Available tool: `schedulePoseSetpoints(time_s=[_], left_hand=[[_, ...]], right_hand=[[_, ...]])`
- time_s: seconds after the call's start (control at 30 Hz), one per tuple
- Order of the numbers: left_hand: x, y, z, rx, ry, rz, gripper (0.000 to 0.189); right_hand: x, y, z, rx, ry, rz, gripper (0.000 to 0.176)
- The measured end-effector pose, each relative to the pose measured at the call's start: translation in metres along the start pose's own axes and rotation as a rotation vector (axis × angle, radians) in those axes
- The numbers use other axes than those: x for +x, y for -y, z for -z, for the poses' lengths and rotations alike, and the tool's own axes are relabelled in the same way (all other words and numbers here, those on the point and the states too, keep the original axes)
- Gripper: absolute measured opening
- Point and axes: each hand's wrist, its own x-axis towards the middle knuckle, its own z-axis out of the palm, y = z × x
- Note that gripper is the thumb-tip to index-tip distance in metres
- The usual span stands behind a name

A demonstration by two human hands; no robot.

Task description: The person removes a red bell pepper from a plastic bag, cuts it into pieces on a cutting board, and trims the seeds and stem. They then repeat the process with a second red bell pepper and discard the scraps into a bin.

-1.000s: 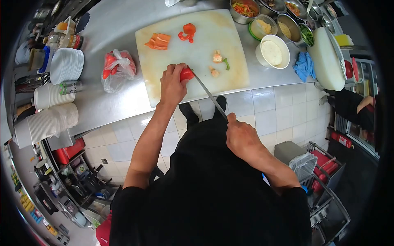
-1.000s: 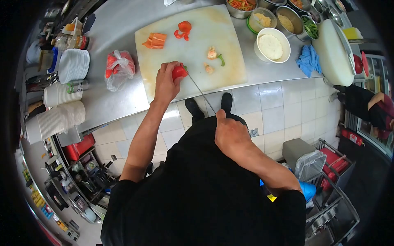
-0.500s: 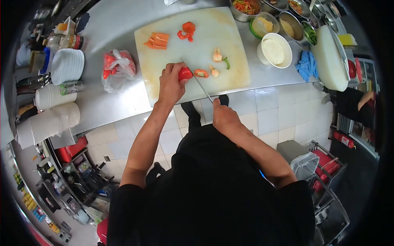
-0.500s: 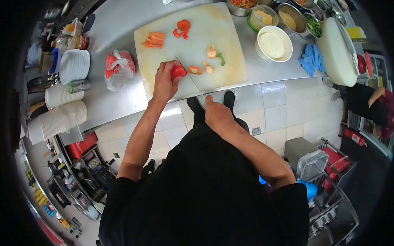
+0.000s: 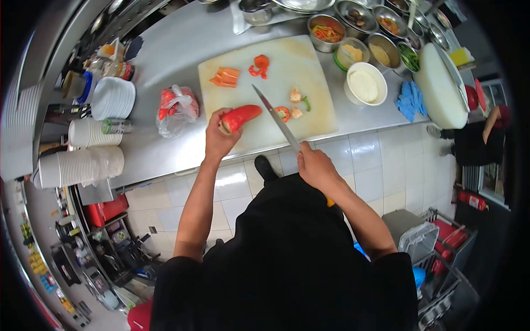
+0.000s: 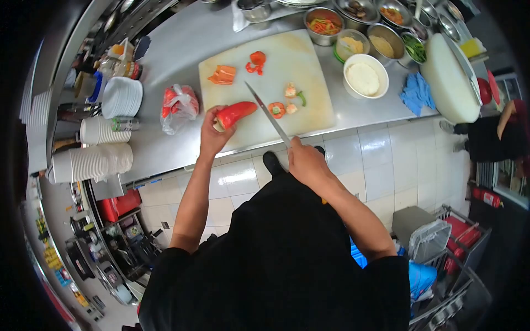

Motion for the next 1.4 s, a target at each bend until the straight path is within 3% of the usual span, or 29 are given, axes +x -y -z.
schedulePoseSetpoints(time_s=[0.07, 0.17, 0.23, 0.4, 0.5, 0.57, 0.7, 0.8, 1.07, 1.2, 1.3, 1.37, 1.4], left_hand=[[-0.011, 0.029, -0.005, 0.002, -0.038, 0.038, 0.059], [-0.020, 0.025, -0.002, 0.062, -0.036, 0.077, 0.059], [-0.019, 0.025, -0.003, 0.047, -0.053, -0.070, 0.058], [-0.011, 0.016, -0.001, 0.034, -0.019, 0.007, 0.050], [-0.008, 0.014, -0.003, 0.234, -0.044, 0.016, 0.046], [-0.005, 0.007, -0.002, 0.128, -0.092, -0.149, 0.043], [-0.004, 0.011, -0.003, 0.111, -0.024, -0.097, 0.043], [-0.001, 0.010, -0.001, 0.155, -0.004, -0.184, 0.041], [0.000, 0.008, -0.001, 0.074, 0.055, -0.093, 0.042], [-0.001, 0.008, -0.005, 0.087, 0.009, -0.125, 0.042], [-0.007, 0.002, -0.007, 0.164, -0.068, 0.022, 0.047], [-0.002, 0.003, -0.004, 0.474, 0.098, 0.118, 0.058], [-0.001, 0.006, -0.003, 0.476, 0.094, 0.113, 0.058]], right_hand=[[-0.006, 0.010, 0.002, -0.057, 0.014, 0.033, 0.018], [-0.017, 0.021, -0.003, -0.143, 0.034, 0.066, 0.016], [-0.023, 0.029, -0.002, -0.224, 0.062, 0.065, 0.016], [-0.028, 0.037, -0.004, -0.271, 0.091, 0.100, 0.015], [-0.026, 0.038, -0.006, -0.283, 0.092, 0.094, 0.016], [-0.024, 0.039, -0.007, -0.279, 0.103, 0.077, 0.017], [-0.023, 0.041, -0.009, -0.283, 0.121, 0.074, 0.016], [-0.024, 0.043, -0.010, -0.301, 0.137, 0.068, 0.016], [-0.005, 0.056, -0.005, -0.322, 0.288, -0.019, 0.027], [0.029, 0.021, -0.057, -0.298, 0.212, 0.071, 0.034], [0.039, 0.008, -0.066, -0.262, 0.161, 0.042, 0.032], [0.043, 0.004, -0.052, -0.203, 0.194, 0.068, 0.027], [0.042, 0.002, -0.046, -0.203, 0.188, 0.072, 0.027]])
